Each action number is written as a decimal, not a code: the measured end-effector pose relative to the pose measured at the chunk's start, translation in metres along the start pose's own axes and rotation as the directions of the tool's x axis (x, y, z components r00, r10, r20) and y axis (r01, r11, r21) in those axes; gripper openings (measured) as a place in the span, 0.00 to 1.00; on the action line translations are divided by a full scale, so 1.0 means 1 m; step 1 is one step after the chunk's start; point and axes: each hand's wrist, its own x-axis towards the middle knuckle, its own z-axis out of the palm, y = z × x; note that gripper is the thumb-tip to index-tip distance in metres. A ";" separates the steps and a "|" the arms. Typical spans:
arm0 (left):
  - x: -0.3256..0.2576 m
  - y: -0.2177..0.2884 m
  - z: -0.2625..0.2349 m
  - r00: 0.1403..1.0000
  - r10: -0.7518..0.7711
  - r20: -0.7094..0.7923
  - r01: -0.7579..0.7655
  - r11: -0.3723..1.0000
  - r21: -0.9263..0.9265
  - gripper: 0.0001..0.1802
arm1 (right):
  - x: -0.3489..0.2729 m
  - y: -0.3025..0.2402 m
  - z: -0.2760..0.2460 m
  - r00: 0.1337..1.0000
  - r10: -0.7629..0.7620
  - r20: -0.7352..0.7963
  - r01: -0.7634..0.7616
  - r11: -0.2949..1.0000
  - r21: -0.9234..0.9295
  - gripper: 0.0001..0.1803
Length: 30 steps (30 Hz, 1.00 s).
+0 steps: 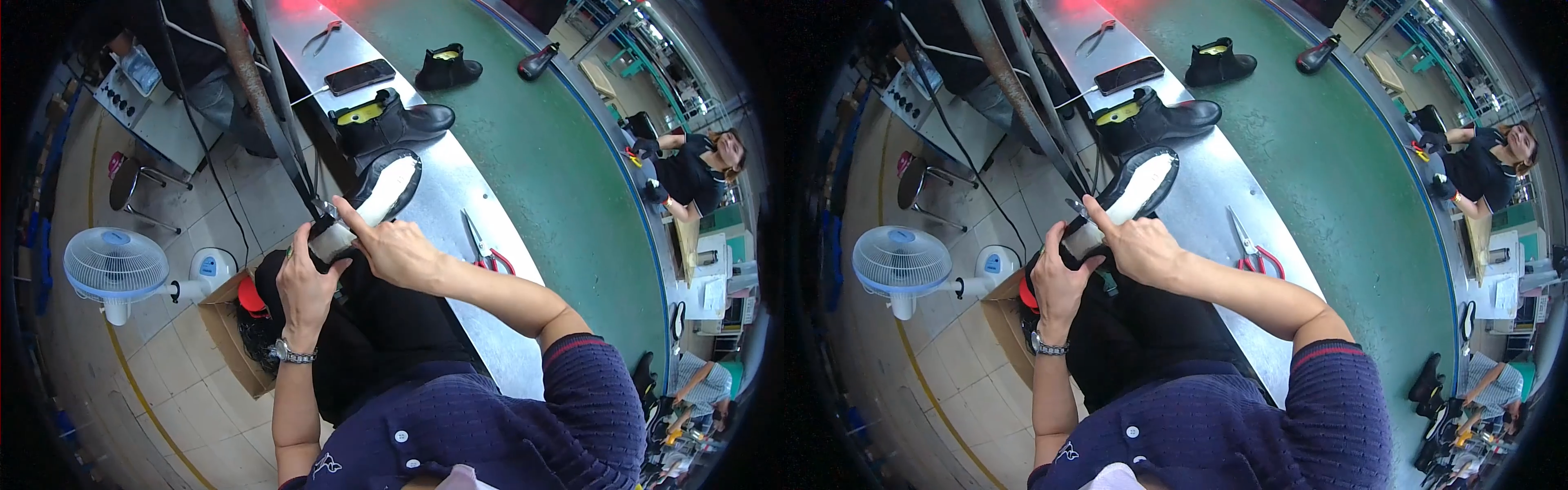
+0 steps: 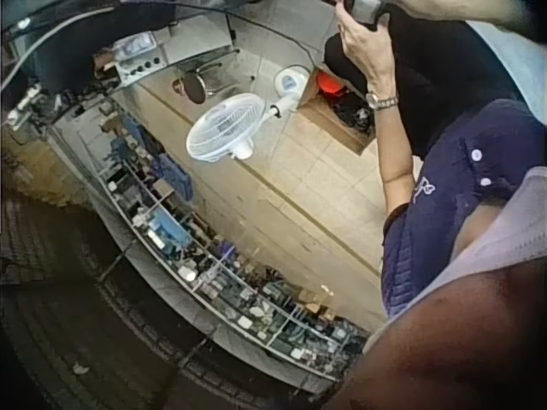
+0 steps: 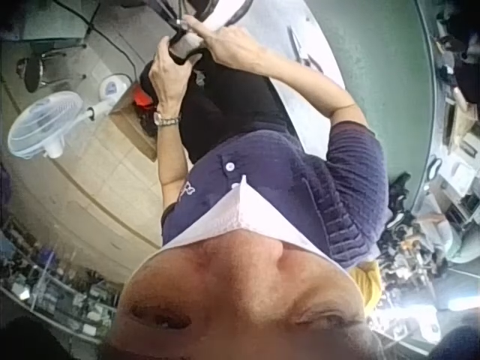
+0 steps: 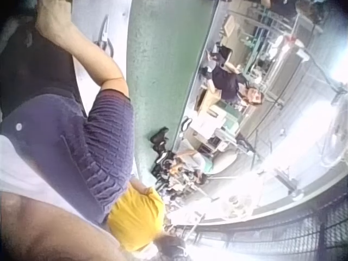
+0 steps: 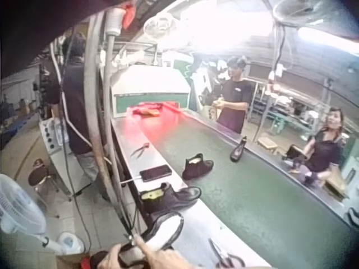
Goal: Trim and inspect the sole of a black boot using pliers, scissors, and other hand tools at a factory workbench.
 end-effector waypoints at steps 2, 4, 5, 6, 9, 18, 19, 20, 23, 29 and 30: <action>-0.001 -0.003 -0.001 1.000 0.025 -0.006 -0.025 0.999 0.025 0.39 | 0.003 0.002 -0.010 0.996 -0.068 0.049 0.069 0.997 -0.035 0.40; 0.000 -0.003 -0.002 1.000 0.019 0.005 -0.019 1.000 0.020 0.39 | 0.002 -0.001 -0.011 0.994 -0.098 -0.041 0.099 0.995 0.018 0.40; 0.000 -0.003 -0.002 1.000 0.015 0.017 -0.015 1.000 0.009 0.38 | 0.001 -0.002 -0.011 0.984 -0.118 -0.131 0.127 0.990 0.065 0.39; 0.000 -0.007 0.001 0.997 0.072 -0.032 -0.071 0.997 0.024 0.38 | 0.002 -0.003 -0.008 0.978 -0.094 -0.184 0.112 0.990 0.085 0.39; 0.003 -0.002 -0.002 0.997 0.069 0.041 -0.070 0.998 0.007 0.38 | 0.000 0.010 0.002 0.998 -0.019 -0.066 0.020 1.000 0.008 0.38; 0.008 -0.026 -0.020 0.943 0.290 0.161 -0.274 0.955 -0.116 0.36 | 0.002 0.047 -0.039 0.979 -0.075 -0.189 0.054 0.992 -0.115 0.34; 0.002 -0.026 -0.021 0.948 0.277 0.157 -0.262 0.959 -0.112 0.36 | 0.001 0.051 -0.041 0.993 -0.020 -0.114 0.007 0.994 -0.113 0.33; -0.004 -0.024 -0.018 0.968 0.231 0.099 -0.217 0.967 -0.134 0.39 | -0.004 0.051 -0.037 0.996 -0.037 -0.077 0.026 0.989 -0.142 0.29; -0.036 -0.017 -0.014 0.991 0.115 -0.068 -0.121 0.987 -0.103 0.50 | -0.033 0.034 -0.039 0.998 0.012 0.069 -0.009 0.999 -0.041 0.31; -0.108 -0.008 -0.008 0.976 -0.220 0.010 0.209 0.913 -0.349 0.40 | -0.063 -0.019 -0.025 0.920 -0.065 0.386 -0.088 0.927 0.365 0.33; -0.112 -0.011 -0.012 0.960 -0.281 0.011 0.270 0.910 -0.315 0.34 | -0.063 -0.023 -0.021 0.919 -0.136 0.369 0.014 0.949 0.315 0.34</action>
